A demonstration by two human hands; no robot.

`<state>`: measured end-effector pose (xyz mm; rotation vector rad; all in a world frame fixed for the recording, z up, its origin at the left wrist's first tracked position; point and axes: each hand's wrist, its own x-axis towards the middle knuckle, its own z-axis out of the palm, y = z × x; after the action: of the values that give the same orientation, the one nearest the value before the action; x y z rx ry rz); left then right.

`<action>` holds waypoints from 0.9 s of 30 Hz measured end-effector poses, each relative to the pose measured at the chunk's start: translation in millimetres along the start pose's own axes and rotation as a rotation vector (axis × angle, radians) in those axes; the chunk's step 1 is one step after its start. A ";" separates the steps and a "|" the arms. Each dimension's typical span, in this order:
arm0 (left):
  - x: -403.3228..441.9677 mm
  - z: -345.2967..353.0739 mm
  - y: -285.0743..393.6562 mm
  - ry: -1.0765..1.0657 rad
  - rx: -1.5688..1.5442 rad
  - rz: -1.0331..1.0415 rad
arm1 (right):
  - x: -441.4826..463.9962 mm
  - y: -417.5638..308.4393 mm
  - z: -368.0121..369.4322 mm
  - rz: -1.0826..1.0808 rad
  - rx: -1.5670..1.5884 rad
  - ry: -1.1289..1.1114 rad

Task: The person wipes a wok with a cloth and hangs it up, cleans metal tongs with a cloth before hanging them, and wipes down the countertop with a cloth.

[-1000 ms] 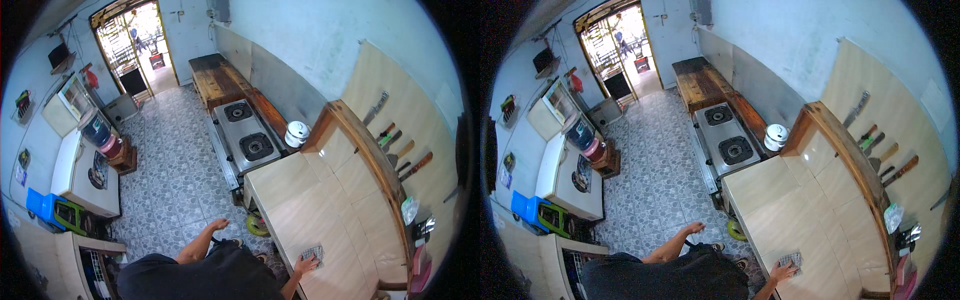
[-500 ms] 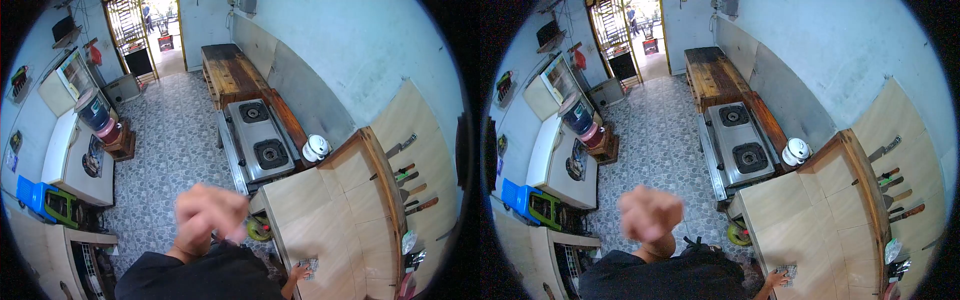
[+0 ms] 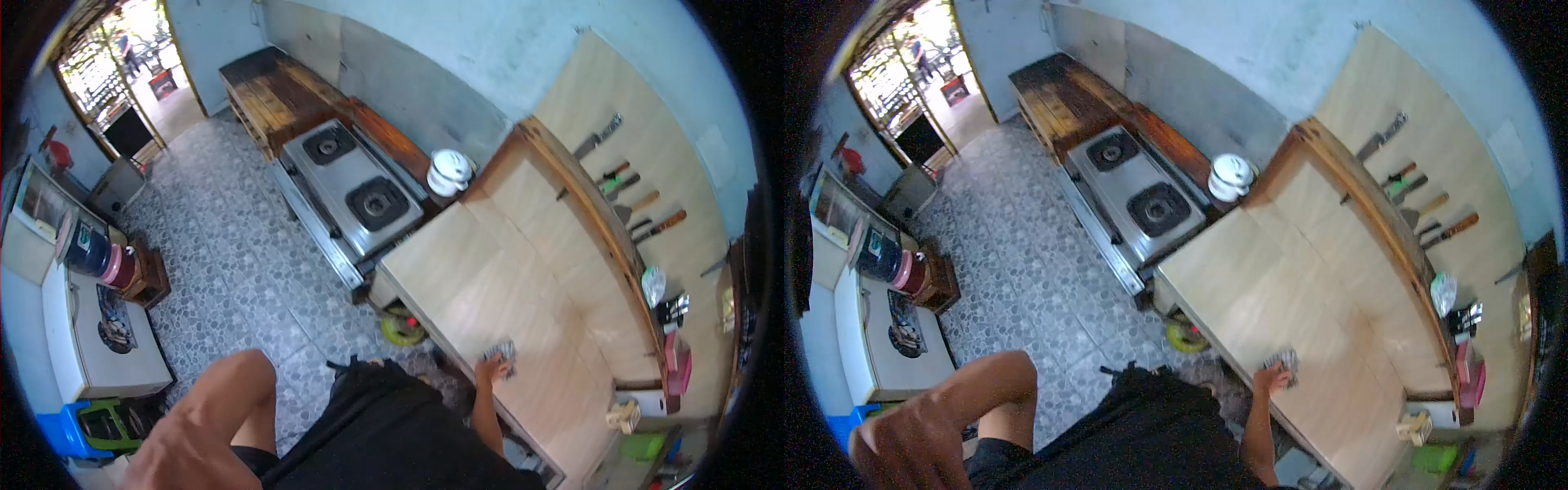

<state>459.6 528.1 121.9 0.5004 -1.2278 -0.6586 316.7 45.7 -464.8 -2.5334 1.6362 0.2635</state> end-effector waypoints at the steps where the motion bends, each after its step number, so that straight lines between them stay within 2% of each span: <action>1: 1.7 -6.0 0.7 -0.001 -0.103 -0.044 | 8.3 12.4 14.6 -0.069 0.016 0.026; 2: 5.0 -8.4 -1.9 -0.050 -0.161 -0.072 | -11.0 -1.2 -13.0 -0.027 0.068 -0.021; 4: 11.8 -14.0 -8.8 -0.138 -0.232 -0.105 | -6.2 -1.2 -2.5 0.000 0.093 0.033; 8: 16.7 -19.1 -24.5 -0.191 -0.320 -0.102 | -10.5 -11.5 -8.3 0.034 0.095 -0.005; 10: 17.3 -16.3 -26.7 -0.235 -0.327 -0.052 | -10.0 -17.6 3.6 -0.077 0.097 0.133; 11: 16.6 -15.5 -27.3 -0.248 -0.332 -0.041 | -12.0 -19.7 5.3 -0.116 0.080 0.085; 17: -12.4 -21.6 -25.4 -0.507 0.008 0.268 | -55.7 -45.5 -10.2 -0.237 0.146 0.122; 18: -8.8 -34.0 -24.5 -0.731 0.005 0.282 | -56.6 -46.2 -8.9 -0.257 0.153 0.158; 21: -56.5 -51.3 -66.9 -0.341 0.000 0.379 | -62.7 -42.2 -8.8 -0.320 0.259 0.283; 24: -169.2 -98.2 -148.0 0.715 0.006 0.037 | -57.6 -40.7 -10.4 -0.326 0.317 0.313; 25: -169.9 -117.3 -176.3 1.013 0.148 -0.094 | -54.5 -42.4 -9.0 -0.284 0.369 0.290; 26: -184.5 -127.8 -212.6 1.317 0.128 -0.125 | -46.3 -39.4 -0.7 -0.375 0.359 0.346; 27: -218.0 -134.5 -251.5 1.408 0.115 -0.193 | -38.6 -42.0 8.4 -0.341 0.547 0.223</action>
<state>499.4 500.4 -233.7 0.9472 0.1216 -0.2410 338.8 99.0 -464.9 -2.3939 1.0943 -0.4498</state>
